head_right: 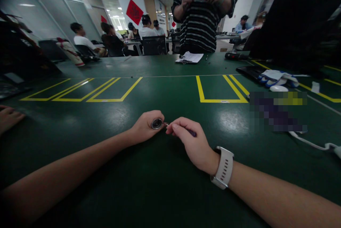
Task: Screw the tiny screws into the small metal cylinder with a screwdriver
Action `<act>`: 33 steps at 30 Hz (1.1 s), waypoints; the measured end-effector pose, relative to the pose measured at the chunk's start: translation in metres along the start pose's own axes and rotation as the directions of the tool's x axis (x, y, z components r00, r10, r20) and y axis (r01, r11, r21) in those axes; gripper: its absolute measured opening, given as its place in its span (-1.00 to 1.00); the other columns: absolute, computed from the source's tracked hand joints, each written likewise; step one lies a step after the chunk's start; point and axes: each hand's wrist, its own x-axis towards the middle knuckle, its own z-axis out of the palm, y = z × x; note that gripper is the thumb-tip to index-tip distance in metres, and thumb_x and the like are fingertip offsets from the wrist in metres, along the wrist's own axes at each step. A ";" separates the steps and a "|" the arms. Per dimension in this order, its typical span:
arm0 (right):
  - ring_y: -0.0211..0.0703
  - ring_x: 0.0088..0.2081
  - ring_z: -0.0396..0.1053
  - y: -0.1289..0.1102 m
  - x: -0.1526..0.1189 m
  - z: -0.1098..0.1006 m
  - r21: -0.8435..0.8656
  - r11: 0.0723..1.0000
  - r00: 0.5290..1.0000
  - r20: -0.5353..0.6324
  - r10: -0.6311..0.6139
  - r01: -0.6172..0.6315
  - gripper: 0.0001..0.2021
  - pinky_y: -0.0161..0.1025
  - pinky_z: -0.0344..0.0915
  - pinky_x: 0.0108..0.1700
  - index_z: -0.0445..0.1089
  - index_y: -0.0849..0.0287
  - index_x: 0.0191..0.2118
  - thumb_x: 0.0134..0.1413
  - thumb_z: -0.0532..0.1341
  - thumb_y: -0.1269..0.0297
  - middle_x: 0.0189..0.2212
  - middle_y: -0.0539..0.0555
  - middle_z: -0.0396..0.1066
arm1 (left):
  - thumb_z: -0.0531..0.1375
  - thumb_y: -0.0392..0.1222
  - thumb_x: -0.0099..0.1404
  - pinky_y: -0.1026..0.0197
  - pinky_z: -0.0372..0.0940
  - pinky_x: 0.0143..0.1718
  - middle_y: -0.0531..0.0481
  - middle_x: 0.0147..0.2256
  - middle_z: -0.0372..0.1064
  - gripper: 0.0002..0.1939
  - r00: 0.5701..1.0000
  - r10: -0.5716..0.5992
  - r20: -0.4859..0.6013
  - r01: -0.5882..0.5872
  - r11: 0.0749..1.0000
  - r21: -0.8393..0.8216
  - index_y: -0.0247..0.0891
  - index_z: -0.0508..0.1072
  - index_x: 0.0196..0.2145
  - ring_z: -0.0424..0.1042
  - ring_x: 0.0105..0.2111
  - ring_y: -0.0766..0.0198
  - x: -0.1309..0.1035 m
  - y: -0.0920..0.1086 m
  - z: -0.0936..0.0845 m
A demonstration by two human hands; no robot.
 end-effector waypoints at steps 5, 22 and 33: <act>-0.16 -0.32 0.33 -0.009 -0.006 0.006 -0.346 0.921 0.984 0.083 -0.160 0.179 -0.79 -0.16 0.23 -0.24 0.38 0.20 -0.41 0.15 0.06 0.33 -0.41 0.07 0.41 | 0.14 -0.26 0.21 0.29 0.11 -0.44 0.10 -0.52 0.22 -0.87 1.000 0.016 0.015 -0.017 0.996 0.087 -0.30 0.28 -0.48 0.22 -0.51 0.37 0.001 0.001 0.001; -0.21 -0.36 0.33 0.007 0.007 -0.003 0.396 0.893 0.975 0.042 0.216 -0.215 -0.77 -0.22 0.23 -0.29 0.46 0.21 -0.40 0.11 0.07 0.32 -0.40 0.08 0.45 | 0.13 -0.25 0.19 0.33 0.12 -0.48 0.10 -0.51 0.21 -0.87 1.000 0.013 0.010 -0.012 0.999 -0.040 -0.29 0.26 -0.49 0.22 -0.52 0.40 0.000 -0.001 -0.002; -0.19 -0.31 0.35 0.004 -0.002 -0.001 0.060 0.998 0.999 0.043 0.015 -0.017 -0.79 -0.20 0.26 -0.25 0.46 0.17 -0.34 0.16 0.08 0.28 -0.38 0.05 0.44 | 0.13 -0.20 0.20 0.32 0.11 -0.49 0.10 -0.52 0.21 -0.83 0.999 -0.032 -0.001 0.032 0.999 -0.013 -0.28 0.25 -0.50 0.22 -0.51 0.39 0.001 0.001 -0.001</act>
